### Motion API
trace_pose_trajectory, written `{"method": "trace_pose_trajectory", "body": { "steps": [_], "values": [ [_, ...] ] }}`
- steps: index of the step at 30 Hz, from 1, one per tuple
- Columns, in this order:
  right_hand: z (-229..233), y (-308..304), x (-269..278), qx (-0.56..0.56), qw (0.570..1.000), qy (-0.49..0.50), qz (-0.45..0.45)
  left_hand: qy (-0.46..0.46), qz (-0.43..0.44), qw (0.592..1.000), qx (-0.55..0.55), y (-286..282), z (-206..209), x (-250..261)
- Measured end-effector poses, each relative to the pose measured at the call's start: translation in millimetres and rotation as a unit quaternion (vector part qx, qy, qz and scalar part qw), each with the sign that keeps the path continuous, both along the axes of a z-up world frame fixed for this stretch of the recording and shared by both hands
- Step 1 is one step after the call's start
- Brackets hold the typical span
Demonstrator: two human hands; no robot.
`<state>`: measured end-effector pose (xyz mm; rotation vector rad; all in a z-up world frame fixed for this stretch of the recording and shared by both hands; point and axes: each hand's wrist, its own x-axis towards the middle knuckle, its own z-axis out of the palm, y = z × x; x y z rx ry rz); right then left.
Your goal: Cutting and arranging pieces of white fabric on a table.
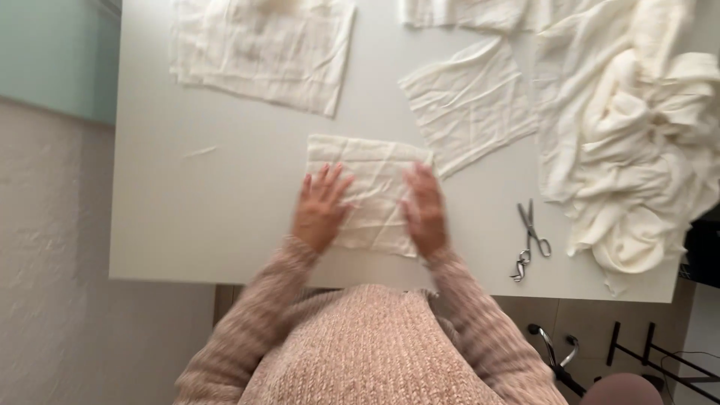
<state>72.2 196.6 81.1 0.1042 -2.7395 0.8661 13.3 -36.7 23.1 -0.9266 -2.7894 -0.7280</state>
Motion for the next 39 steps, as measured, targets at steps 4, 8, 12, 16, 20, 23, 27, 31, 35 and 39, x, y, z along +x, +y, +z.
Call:
{"method": "trace_pose_trajectory", "body": {
  "steps": [4, 8, 12, 16, 20, 23, 27, 31, 35, 39],
  "values": [
    [-67.3, -23.1, -4.5, 0.200, 0.979, 0.011, -0.032, -0.002, 0.010, 1.000, -0.018, 35.2, -14.7, 11.6],
    [-71.5, -24.8, 7.3, 0.208, 0.977, 0.007, -0.056, 0.019, 0.018, 0.998, -0.048, 31.1, -19.2, 17.1],
    [-59.3, 19.2, 46.5, 0.188, 0.974, 0.066, -0.112, -0.002, 0.033, 0.995, -0.092, 0.6, -28.2, 45.3],
    [-55.3, 169.7, 133.8, 0.212, 0.936, 0.069, -0.271, 0.008, 0.030, 0.992, -0.119, -26.3, -28.6, 52.6],
    [-97.8, 258.3, 193.9, 0.332, 0.860, -0.130, -0.365, -0.004, 0.037, 0.995, -0.095, -38.0, -27.1, 41.2],
    [-108.4, 277.4, 201.1, 0.299, 0.840, -0.257, -0.372, -0.024, 0.059, 0.993, -0.104, -43.7, -3.2, 52.4],
    [-104.6, 283.2, 194.6, 0.297, 0.800, -0.383, -0.352, -0.031, 0.061, 0.991, -0.112, -24.1, 20.7, 71.9],
    [-115.5, 289.9, 205.7, 0.287, 0.812, -0.389, -0.326, -0.034, 0.042, 0.991, -0.126, 13.0, 5.4, 81.6],
    [-40.7, 199.2, 227.1, -0.069, 0.909, -0.296, -0.286, -0.037, 0.004, 0.994, -0.106, 32.5, -16.4, 88.0],
    [-15.5, 71.7, 256.2, -0.629, 0.728, -0.218, -0.166, -0.019, -0.021, 0.995, -0.099, 37.2, -26.8, 89.5]
  ]
}}
